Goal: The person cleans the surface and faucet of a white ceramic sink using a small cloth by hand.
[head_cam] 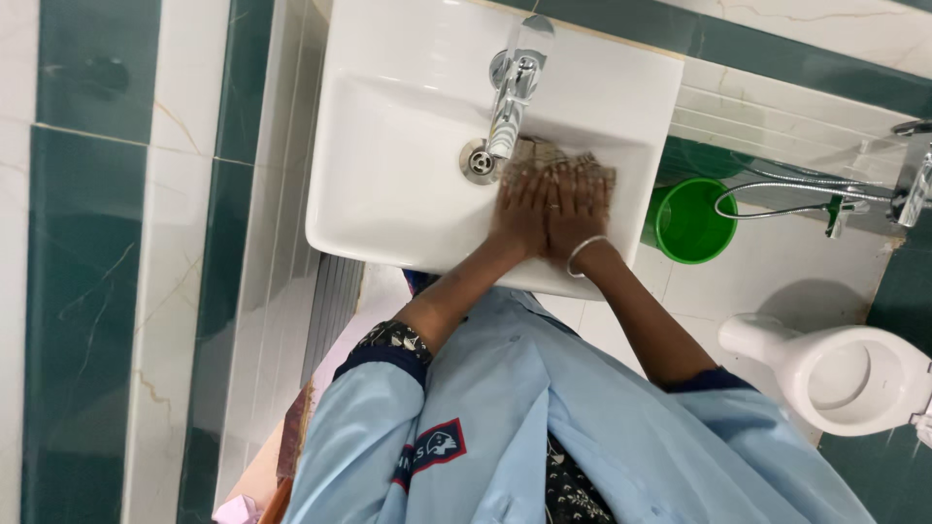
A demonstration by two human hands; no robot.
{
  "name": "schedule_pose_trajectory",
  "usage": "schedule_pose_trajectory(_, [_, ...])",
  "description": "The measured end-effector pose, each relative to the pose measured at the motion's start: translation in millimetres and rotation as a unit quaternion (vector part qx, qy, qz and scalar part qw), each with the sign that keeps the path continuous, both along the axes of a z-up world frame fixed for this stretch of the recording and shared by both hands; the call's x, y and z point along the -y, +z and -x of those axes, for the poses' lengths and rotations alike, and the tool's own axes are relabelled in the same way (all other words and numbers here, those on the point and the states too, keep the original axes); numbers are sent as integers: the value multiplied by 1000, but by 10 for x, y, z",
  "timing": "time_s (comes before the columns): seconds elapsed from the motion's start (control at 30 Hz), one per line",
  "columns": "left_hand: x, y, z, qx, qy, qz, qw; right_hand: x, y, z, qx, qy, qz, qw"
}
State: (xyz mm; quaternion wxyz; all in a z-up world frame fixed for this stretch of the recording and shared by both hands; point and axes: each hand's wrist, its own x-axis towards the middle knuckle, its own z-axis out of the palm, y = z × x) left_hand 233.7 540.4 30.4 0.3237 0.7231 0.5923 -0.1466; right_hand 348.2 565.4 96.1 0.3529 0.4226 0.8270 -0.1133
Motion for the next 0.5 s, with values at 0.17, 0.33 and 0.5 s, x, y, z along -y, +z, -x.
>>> schedule_pose_trajectory(0.17, [-185, 245, 1189, -304, -11, -18, 953, -328, -715, 1214, -187, -38, 66, 979])
schedule_pose_trajectory(0.33, [180, 743, 2211, -416, 49, -123, 900, -132, -919, 2377, -345, -1, 56, 937])
schedule_pose_trajectory(0.5, [897, 1213, 1960, -274, 176, -60, 944, 224, -512, 2055, -365, 99, 265, 887])
